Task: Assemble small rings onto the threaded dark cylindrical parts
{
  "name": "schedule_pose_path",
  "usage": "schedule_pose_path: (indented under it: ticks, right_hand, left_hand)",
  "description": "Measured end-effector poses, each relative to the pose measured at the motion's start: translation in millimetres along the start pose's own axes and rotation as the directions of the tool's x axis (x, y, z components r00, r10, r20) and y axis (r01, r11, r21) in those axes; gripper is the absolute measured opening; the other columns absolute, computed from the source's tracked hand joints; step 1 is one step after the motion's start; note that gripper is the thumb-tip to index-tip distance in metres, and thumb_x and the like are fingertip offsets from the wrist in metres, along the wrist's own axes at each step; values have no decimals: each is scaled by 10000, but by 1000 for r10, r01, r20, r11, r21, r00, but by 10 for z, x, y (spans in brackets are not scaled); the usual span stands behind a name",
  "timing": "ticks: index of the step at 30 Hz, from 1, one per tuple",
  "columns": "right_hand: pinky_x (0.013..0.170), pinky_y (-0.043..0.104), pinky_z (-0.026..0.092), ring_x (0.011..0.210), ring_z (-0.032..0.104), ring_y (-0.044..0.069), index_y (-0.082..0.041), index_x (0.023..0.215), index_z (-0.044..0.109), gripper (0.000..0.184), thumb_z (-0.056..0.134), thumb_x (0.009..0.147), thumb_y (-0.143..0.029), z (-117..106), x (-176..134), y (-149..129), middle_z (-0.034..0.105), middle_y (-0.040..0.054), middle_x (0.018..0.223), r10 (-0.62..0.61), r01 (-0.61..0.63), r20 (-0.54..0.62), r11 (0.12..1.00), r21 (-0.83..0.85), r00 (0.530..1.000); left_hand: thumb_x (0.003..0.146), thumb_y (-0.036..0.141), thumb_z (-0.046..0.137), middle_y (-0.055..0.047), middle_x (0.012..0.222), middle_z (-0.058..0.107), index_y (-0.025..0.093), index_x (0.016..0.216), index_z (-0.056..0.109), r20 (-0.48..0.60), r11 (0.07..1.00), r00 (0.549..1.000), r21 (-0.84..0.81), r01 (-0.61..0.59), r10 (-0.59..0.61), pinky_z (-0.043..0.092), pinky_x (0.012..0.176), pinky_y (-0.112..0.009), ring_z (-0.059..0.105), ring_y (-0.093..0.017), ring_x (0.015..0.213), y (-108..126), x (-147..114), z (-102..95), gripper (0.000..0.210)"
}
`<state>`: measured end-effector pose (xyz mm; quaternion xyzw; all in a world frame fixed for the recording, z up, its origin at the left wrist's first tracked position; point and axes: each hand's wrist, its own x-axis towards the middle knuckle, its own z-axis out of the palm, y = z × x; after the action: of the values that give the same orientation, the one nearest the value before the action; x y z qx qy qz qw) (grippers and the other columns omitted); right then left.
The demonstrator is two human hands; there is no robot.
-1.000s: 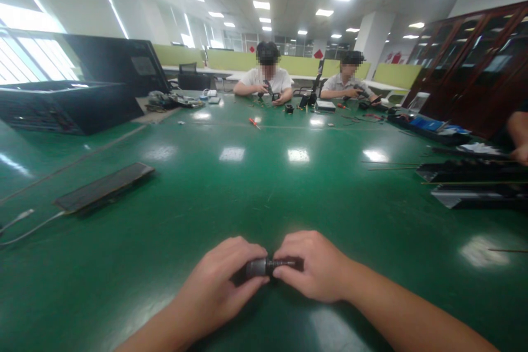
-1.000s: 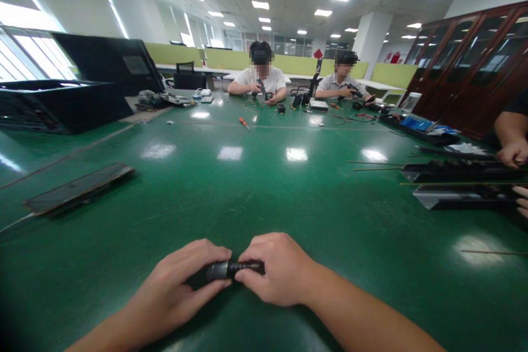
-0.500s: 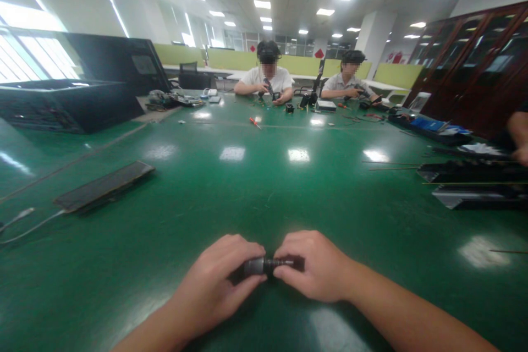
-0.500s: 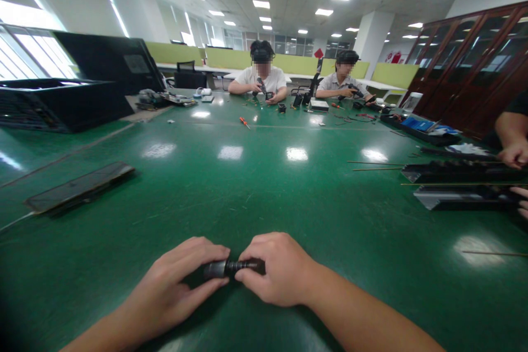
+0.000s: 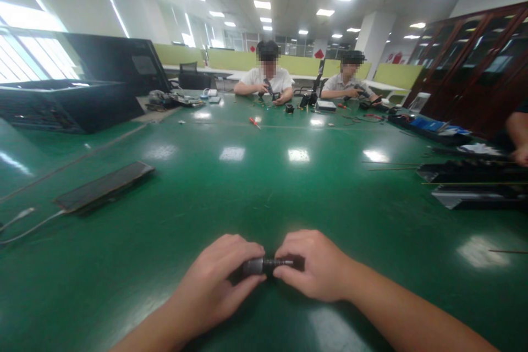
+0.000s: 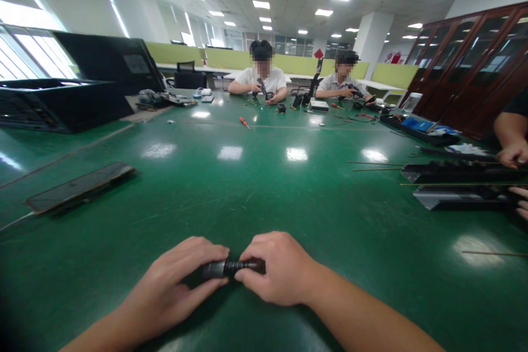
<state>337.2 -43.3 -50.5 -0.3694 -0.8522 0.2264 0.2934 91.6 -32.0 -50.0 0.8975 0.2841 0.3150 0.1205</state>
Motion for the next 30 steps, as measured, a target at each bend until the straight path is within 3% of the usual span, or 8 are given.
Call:
schedule_pose_path:
  ticks: [30]
  right_hand:
    - [674,274,409,690,590,157,-169,879,723,148,649,895,-296,-69,-17,-5,670,23,750,-22,21,-34,999,-29,999]
  left_hand:
    - [868,176,717,-16,1026,720,245,1169,630,-37,999,999,2,-36,36,522,818,-257,652,-148,911,-39,-4,-49,320]
